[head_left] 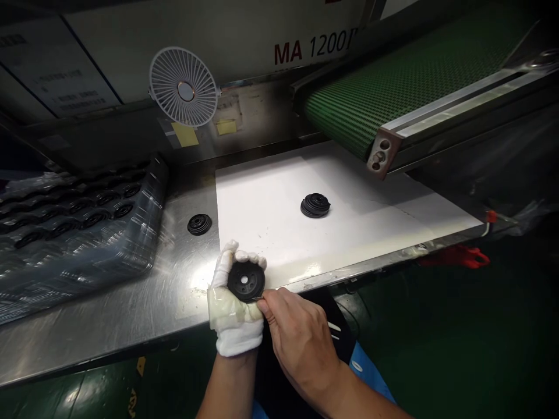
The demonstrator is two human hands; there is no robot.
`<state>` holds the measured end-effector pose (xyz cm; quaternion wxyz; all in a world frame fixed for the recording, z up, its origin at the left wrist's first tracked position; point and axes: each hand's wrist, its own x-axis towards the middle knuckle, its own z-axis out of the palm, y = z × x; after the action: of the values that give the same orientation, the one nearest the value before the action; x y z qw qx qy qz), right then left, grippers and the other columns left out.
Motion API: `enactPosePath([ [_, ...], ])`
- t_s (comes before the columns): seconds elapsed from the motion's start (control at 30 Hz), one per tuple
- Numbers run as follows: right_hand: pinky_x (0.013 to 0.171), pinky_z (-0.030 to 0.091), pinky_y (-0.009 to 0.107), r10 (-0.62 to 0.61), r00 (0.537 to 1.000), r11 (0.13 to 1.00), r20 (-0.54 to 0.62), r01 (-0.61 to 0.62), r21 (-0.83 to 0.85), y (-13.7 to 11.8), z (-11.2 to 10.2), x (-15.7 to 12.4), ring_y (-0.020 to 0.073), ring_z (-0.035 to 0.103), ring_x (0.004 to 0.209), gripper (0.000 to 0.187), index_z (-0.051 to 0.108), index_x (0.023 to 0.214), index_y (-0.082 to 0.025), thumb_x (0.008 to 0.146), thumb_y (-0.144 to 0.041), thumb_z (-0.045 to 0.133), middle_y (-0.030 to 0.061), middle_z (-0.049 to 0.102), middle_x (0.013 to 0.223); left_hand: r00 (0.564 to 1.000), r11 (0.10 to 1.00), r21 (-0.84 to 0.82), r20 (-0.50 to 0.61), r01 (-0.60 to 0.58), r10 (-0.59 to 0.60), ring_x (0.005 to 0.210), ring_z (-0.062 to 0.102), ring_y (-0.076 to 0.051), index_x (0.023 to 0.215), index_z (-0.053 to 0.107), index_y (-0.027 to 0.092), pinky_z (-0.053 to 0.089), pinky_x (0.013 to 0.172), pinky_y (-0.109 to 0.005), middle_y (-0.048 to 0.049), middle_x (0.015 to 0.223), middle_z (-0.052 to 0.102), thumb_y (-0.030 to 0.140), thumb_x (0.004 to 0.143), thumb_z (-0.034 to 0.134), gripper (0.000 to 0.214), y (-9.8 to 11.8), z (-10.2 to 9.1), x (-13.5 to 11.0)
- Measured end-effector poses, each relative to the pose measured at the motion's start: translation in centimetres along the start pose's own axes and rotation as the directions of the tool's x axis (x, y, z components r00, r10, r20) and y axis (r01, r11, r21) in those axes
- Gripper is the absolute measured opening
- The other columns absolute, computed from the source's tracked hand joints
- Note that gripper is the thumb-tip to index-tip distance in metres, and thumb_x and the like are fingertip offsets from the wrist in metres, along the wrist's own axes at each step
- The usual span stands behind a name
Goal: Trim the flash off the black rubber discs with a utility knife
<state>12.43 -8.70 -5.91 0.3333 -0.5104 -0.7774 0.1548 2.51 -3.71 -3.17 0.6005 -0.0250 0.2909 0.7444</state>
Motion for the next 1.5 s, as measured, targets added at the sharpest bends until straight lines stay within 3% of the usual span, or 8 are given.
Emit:
enactPosePath([
  [0.23, 0.059, 0.027, 0.030, 0.004, 1.000, 0.999, -0.003, -0.003, 0.036, 0.7, -0.6, 0.3, 0.0162, 0.051, 0.064, 0.034, 0.056, 0.086, -0.019, 0.105, -0.030, 0.030, 0.0002, 0.056, 0.073, 0.972, 0.972, 0.161, 0.134, 0.170, -0.192, 0.094, 0.062, -0.030, 0.110, 0.063, 0.011, 0.053, 0.078, -0.049, -0.0139, 0.092, 0.065, 0.019, 0.077, 0.053, 0.035, 1.2, -0.2, -0.7],
  [0.43, 0.058, 0.025, 0.030, 0.010, 1.000, 1.000, -0.016, -0.010, -0.004, 0.6, -0.8, 0.4, 0.0156, 0.048, 0.059, 0.037, 0.054, 0.081, -0.020, 0.105, -0.031, 0.028, -0.0008, 0.053, 0.069, 0.993, 0.996, 0.032, 0.084, 0.081, -0.084, 0.066, 0.057, -0.012, 0.091, 0.064, 0.015, 0.053, 0.070, -0.030, -0.0001, 0.067, 0.057, 0.015, 0.081, 0.058, 0.012, 0.4, 0.1, -0.1],
  [0.63, 0.059, 0.026, 0.030, -0.022, 1.000, 1.000, 0.011, 0.022, -0.014, 0.1, -0.1, 0.2, 0.0168, 0.049, 0.063, 0.038, 0.054, 0.083, -0.020, 0.106, -0.030, 0.026, 0.0006, 0.054, 0.071, 0.999, 0.999, -0.014, 0.008, -0.037, 0.037, 0.068, 0.060, -0.010, 0.094, 0.065, 0.017, 0.052, 0.084, -0.034, 0.0011, 0.069, 0.060, 0.014, 0.083, 0.059, 0.013, -0.2, 0.0, -0.2],
  [0.8, 0.058, 0.028, 0.029, -0.023, 1.000, 1.000, 0.019, 0.023, 0.007, 0.8, -0.7, 0.4, 0.0168, 0.051, 0.063, 0.038, 0.056, 0.084, -0.018, 0.106, -0.030, 0.028, 0.0020, 0.056, 0.071, 0.969, 0.970, 0.176, 0.152, 0.166, -0.193, 0.098, 0.061, -0.030, 0.110, 0.064, 0.013, 0.050, 0.085, -0.051, -0.0137, 0.097, 0.065, 0.021, 0.079, 0.053, 0.034, 0.8, -0.5, -0.8],
  [0.97, 0.057, 0.027, 0.029, 0.000, 1.000, 1.000, -0.016, 0.000, -0.008, 1.1, -1.2, 0.6, 0.0159, 0.050, 0.060, 0.036, 0.056, 0.085, -0.018, 0.105, -0.029, 0.029, 0.0015, 0.056, 0.071, 0.981, 0.988, 0.101, 0.148, 0.114, -0.128, 0.069, 0.058, -0.014, 0.093, 0.065, 0.014, 0.053, 0.072, -0.033, -0.0020, 0.071, 0.058, 0.021, 0.079, 0.057, 0.017, 0.5, -0.7, -0.4],
  [1.23, 0.059, 0.026, 0.029, -0.014, 0.999, 1.000, 0.041, 0.014, 0.000, 0.2, -0.1, 0.0, 0.0165, 0.049, 0.063, 0.033, 0.052, 0.081, -0.019, 0.105, -0.027, 0.029, 0.0012, 0.054, 0.071, 0.999, 0.999, 0.029, 0.032, 0.043, -0.044, 0.064, 0.056, -0.011, 0.086, 0.063, 0.016, 0.053, 0.070, -0.029, 0.0018, 0.066, 0.055, 0.017, 0.082, 0.060, 0.006, -0.2, -0.4, 0.0],
  [1.33, 0.060, 0.027, 0.029, -0.007, 0.999, 1.000, 0.050, 0.006, 0.010, 0.3, 0.0, -0.1, 0.0169, 0.050, 0.064, 0.032, 0.053, 0.083, -0.019, 0.105, -0.027, 0.030, 0.0012, 0.055, 0.072, 0.998, 0.998, 0.062, 0.056, -0.005, 0.002, 0.073, 0.060, -0.013, 0.095, 0.064, 0.017, 0.053, 0.082, -0.037, 0.0002, 0.072, 0.060, 0.015, 0.082, 0.058, 0.014, -0.1, -0.5, -0.3],
  [1.5, 0.059, 0.028, 0.029, 0.003, 0.999, 1.000, 0.032, -0.004, 0.024, 1.1, -0.7, 0.1, 0.0172, 0.052, 0.064, 0.033, 0.056, 0.085, -0.019, 0.105, -0.028, 0.030, 0.0013, 0.056, 0.072, 0.972, 0.959, 0.231, 0.126, 0.166, -0.198, 0.097, 0.061, -0.033, 0.109, 0.063, 0.011, 0.052, 0.078, -0.051, -0.0154, 0.096, 0.065, 0.024, 0.078, 0.053, 0.035, 0.9, -0.6, -0.8],
])
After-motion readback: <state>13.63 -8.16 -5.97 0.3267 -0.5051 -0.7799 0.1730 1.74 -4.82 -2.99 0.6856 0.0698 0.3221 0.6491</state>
